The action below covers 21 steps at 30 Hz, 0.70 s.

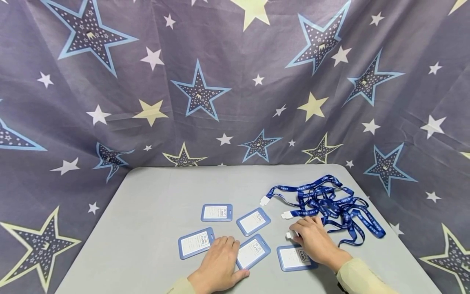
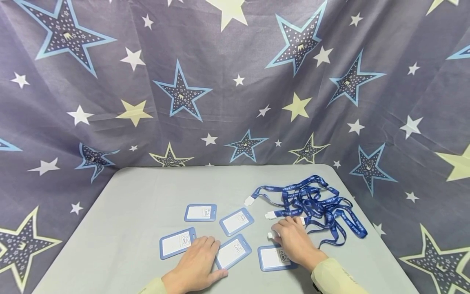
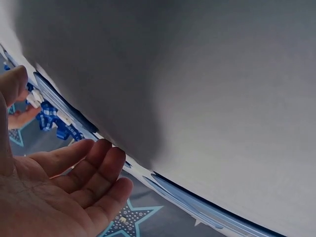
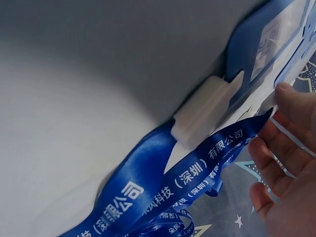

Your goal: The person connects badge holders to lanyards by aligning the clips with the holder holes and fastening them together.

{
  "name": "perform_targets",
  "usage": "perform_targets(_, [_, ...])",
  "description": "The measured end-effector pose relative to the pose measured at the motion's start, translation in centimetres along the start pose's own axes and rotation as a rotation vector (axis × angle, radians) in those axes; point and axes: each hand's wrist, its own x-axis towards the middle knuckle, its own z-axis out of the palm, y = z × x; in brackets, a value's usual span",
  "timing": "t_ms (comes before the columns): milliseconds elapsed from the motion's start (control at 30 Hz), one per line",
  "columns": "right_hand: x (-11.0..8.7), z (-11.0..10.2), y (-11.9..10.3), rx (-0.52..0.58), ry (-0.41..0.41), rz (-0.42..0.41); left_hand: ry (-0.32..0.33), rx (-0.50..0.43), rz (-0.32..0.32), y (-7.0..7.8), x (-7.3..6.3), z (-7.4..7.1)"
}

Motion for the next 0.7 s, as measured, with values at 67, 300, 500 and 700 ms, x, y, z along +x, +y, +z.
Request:
perform_targets(67, [0.03, -0.01, -0.09, 0.002, -0.001, -0.004, -0.006, 0.004, 0.003, 0.04, 0.07, -0.01])
perform_targets(300, [0.17, 0.14, -0.19, 0.006, 0.006, -0.013, -0.024, 0.008, 0.008, 0.05, 0.25, -0.12])
perform_targets(500, [0.27, 0.25, -0.23, 0.002, 0.028, -0.019, -0.044, -0.006, -0.004, 0.07, 0.30, -0.18])
perform_targets(700, [0.35, 0.34, -0.56, 0.002, 0.010, -0.028, -0.022, 0.001, 0.005, 0.15, 0.30, -0.11])
